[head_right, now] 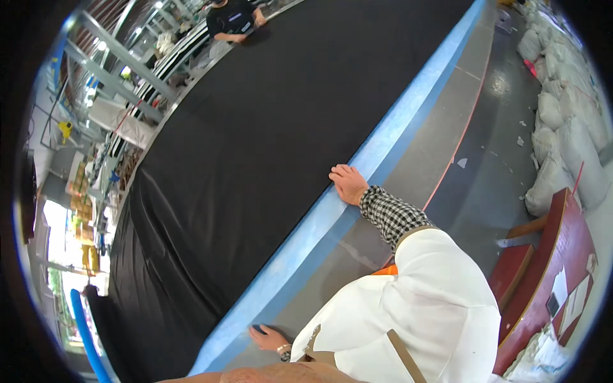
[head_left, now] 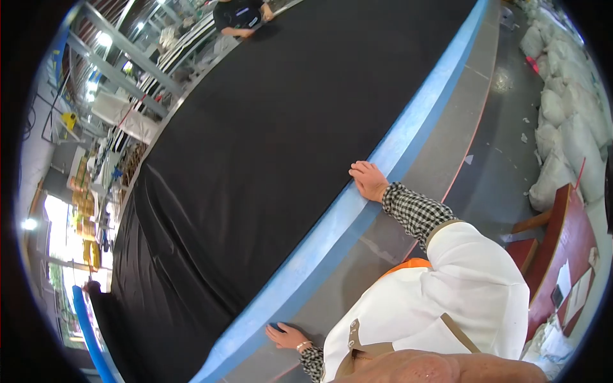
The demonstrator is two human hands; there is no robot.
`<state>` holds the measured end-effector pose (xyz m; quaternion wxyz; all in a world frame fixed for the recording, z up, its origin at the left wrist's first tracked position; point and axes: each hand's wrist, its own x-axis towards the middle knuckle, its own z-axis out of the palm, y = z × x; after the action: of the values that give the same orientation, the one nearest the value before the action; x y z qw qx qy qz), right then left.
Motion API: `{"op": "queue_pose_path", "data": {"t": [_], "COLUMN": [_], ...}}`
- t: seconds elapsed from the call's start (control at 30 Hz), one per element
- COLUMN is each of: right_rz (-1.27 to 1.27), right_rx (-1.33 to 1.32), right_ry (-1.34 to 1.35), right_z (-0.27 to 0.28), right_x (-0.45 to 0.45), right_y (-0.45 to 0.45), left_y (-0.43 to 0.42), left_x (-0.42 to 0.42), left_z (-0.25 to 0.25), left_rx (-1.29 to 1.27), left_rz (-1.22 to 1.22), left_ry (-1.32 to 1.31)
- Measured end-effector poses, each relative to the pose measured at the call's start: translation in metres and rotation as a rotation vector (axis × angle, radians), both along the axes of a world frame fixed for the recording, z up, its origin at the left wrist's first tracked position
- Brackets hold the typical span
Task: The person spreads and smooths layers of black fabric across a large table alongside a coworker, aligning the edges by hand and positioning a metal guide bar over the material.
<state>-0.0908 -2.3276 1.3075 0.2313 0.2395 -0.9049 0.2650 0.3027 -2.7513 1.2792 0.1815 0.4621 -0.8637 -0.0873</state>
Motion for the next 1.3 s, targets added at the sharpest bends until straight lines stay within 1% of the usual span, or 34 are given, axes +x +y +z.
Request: {"op": "queue_pose_path", "data": {"t": [0.07, 0.1, 0.13, 0.17, 0.2, 0.23, 0.27, 0.3, 0.33, 0.37, 0.4, 0.43, 0.47, 0.53, 0.57, 0.67, 0.73, 0.77, 0.8, 0.87, 0.9, 0.93, 0.97, 1.0, 1.03, 1.07, 1.1, 1.13, 1.17, 1.23, 1.27, 1.3], "right_rz": [0.008, 0.032, 0.064, 0.039, 0.066, 0.061, 0.078, 0.095, 0.122, 0.128, 0.128, 0.109, 0.078, -0.106, -0.001, 0.343, 0.508, 0.617, 0.725, 0.944, 1.000, 1.040, 1.107, 1.131, 1.150, 1.169, 1.186, 1.212, 1.233, 1.250, 1.221, 1.224], "right_rx": [-0.046, -0.057, -0.099, -0.012, 0.019, 0.029, 0.065, 0.090, 0.079, 0.119, 0.146, 0.180, 0.202, 0.329, 0.245, 0.032, -0.054, -0.028, -0.006, 0.018, 0.059, 0.113, 0.150, 0.156, 0.164, 0.174, 0.138, 0.126, 0.108, 0.125, 0.189, 0.142], "right_ry": [0.038, 0.051, 0.123, 0.205, 0.144, 0.151, 0.182, 0.188, 0.170, 0.205, 0.214, 0.186, 0.170, -0.034, 0.020, 0.131, 0.006, -0.009, -0.036, -0.016, -0.043, -0.044, -0.084, -0.086, -0.085, -0.082, -0.061, -0.063, -0.068, -0.034, 0.015, 0.043], "right_z": [-0.005, -0.004, -0.004, -0.013, -0.005, -0.005, -0.006, -0.015, -0.024, -0.037, -0.040, -0.041, -0.030, -0.007, 0.013, 0.071, 0.136, 0.171, 0.177, 0.138, 0.135, 0.172, 0.169, 0.155, 0.141, 0.120, 0.116, 0.121, 0.112, 0.097, 0.102, 0.078], "right_x": [-0.003, -0.008, -0.018, -0.025, -0.032, -0.036, -0.038, -0.044, -0.050, -0.058, -0.060, -0.065, -0.070, -0.056, -0.045, 0.010, 0.094, 0.147, 0.195, 0.250, 0.274, 0.331, 0.362, 0.380, 0.395, 0.383, 0.395, 0.409, 0.418, 0.427, 0.432, 0.412], "right_y": [0.000, -0.001, -0.001, -0.003, -0.004, -0.002, -0.001, 0.001, 0.005, 0.009, 0.013, 0.017, 0.023, -0.008, -0.027, -0.117, -0.182, -0.212, -0.245, -0.314, -0.346, -0.352, -0.380, -0.410, -0.437, -0.468, -0.492, -0.513, -0.528, -0.557, -0.565, -0.575], "left_y": [0.042, 0.056, 0.071, 0.091, 0.112, 0.122, 0.134, 0.149, 0.157, 0.175, 0.191, 0.213, 0.247, 0.290, 0.306, 0.327, 0.334, 0.325, 0.310, 0.247, 0.215, 0.199, 0.148, 0.098, 0.051, 0.001, -0.033, -0.058, -0.076, -0.098, -0.105, -0.108], "left_x": [0.035, 0.051, 0.063, 0.080, 0.088, 0.097, 0.120, 0.141, 0.175, 0.210, 0.243, 0.266, 0.290, 0.336, 0.350, 0.402, 0.438, 0.460, 0.477, 0.476, 0.471, 0.499, 0.504, 0.478, 0.469, 0.438, 0.440, 0.437, 0.437, 0.435, 0.437, 0.425], "left_z": [0.018, 0.009, 0.005, 0.005, 0.006, 0.001, -0.017, -0.032, -0.055, -0.073, -0.089, -0.099, -0.107, -0.141, -0.144, -0.111, -0.092, -0.087, -0.106, -0.127, -0.099, -0.071, -0.040, 0.048, 0.113, 0.154, 0.205, 0.261, 0.307, 0.394, 0.426, 0.449], "left_rx": [0.018, -0.043, -0.051, -0.065, -0.030, 0.001, 0.047, 0.226, 0.621, 0.723, 0.801, 0.569, 0.628, 0.770, 0.852, 1.006, 1.034, 1.049, 1.057, 1.048, 0.798, 0.500, 0.943, 1.025, 0.979, 0.960, 0.927, 0.875, 0.780, 0.672, 0.690, 0.730], "left_rz": [0.190, 0.274, 0.320, 0.385, 0.490, 0.574, 0.610, 0.634, 0.593, 0.424, 0.233, -0.047, 0.050, 0.232, 0.318, 0.465, 0.480, 0.479, 0.466, 0.587, 0.678, 0.514, 0.656, 0.776, 0.682, 0.527, 0.285, 0.123, -0.059, -0.397, -0.533, -0.697], "left_ry": [-0.071, -0.073, -0.054, -0.046, -0.036, -0.012, -0.049, 0.263, 0.206, 0.023, -0.135, -0.448, -0.476, -0.594, -0.667, -0.581, -0.504, -0.475, -0.406, -0.489, -0.248, 0.109, 0.857, 1.771, 1.690, 1.683, 1.633, 1.617, 1.581, 1.549, 1.531, 1.600]}}
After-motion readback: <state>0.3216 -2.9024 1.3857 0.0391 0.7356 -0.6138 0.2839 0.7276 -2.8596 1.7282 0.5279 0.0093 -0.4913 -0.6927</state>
